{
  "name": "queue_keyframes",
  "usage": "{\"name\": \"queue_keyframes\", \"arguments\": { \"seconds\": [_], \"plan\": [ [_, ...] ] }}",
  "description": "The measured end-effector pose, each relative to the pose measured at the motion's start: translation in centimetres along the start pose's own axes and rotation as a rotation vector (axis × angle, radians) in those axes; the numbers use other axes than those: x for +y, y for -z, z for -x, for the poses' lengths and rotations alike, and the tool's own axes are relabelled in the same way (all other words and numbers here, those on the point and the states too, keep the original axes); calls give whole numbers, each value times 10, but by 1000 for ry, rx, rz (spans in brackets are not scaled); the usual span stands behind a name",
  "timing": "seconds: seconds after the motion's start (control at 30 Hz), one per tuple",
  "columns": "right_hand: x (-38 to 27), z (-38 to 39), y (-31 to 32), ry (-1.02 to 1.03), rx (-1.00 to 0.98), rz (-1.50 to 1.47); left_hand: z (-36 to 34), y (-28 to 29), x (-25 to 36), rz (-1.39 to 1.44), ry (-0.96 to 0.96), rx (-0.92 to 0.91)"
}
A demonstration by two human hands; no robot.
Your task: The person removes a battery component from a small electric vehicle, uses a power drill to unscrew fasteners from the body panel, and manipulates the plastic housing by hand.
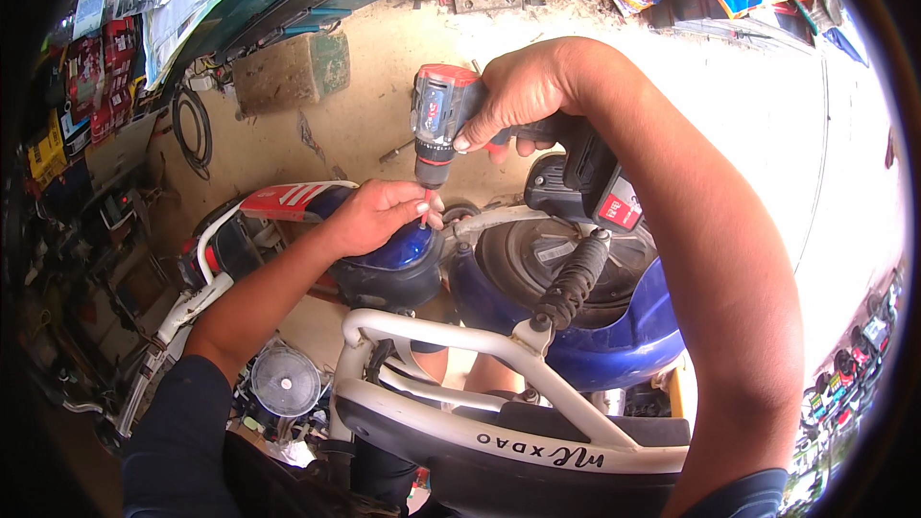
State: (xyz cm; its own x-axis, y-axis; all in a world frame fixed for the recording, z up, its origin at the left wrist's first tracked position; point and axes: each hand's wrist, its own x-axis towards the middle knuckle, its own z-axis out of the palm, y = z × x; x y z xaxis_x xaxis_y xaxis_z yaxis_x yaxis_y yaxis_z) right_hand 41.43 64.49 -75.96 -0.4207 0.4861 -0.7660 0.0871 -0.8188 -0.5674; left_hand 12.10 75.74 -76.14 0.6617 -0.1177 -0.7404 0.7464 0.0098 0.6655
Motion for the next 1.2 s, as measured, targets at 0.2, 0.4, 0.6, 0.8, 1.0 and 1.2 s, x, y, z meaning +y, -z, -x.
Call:
{"name": "queue_keyframes", "arguments": {
  "seconds": [0.2, 0.4, 0.6, 0.8, 1.0, 1.2],
  "plan": [
    [17, -1, 0, -32, -26, -138, -1, -1, 6, 10, 44, -16],
    [36, -5, 1, 44, -83, -205, -2, -2, 2, 36, 61, -19],
    [29, -3, 0, 51, -85, -220, -4, 0, -8, 1, 53, -21],
    [25, -2, -2, 35, -83, -213, -5, 1, -10, 13, 49, -32],
    [29, -2, -4, -26, -43, -291, -5, 2, -8, -46, 47, -25],
    [37, -2, -7, 8, -71, -334, -4, 1, 0, -66, 80, -2]
  ]
}}
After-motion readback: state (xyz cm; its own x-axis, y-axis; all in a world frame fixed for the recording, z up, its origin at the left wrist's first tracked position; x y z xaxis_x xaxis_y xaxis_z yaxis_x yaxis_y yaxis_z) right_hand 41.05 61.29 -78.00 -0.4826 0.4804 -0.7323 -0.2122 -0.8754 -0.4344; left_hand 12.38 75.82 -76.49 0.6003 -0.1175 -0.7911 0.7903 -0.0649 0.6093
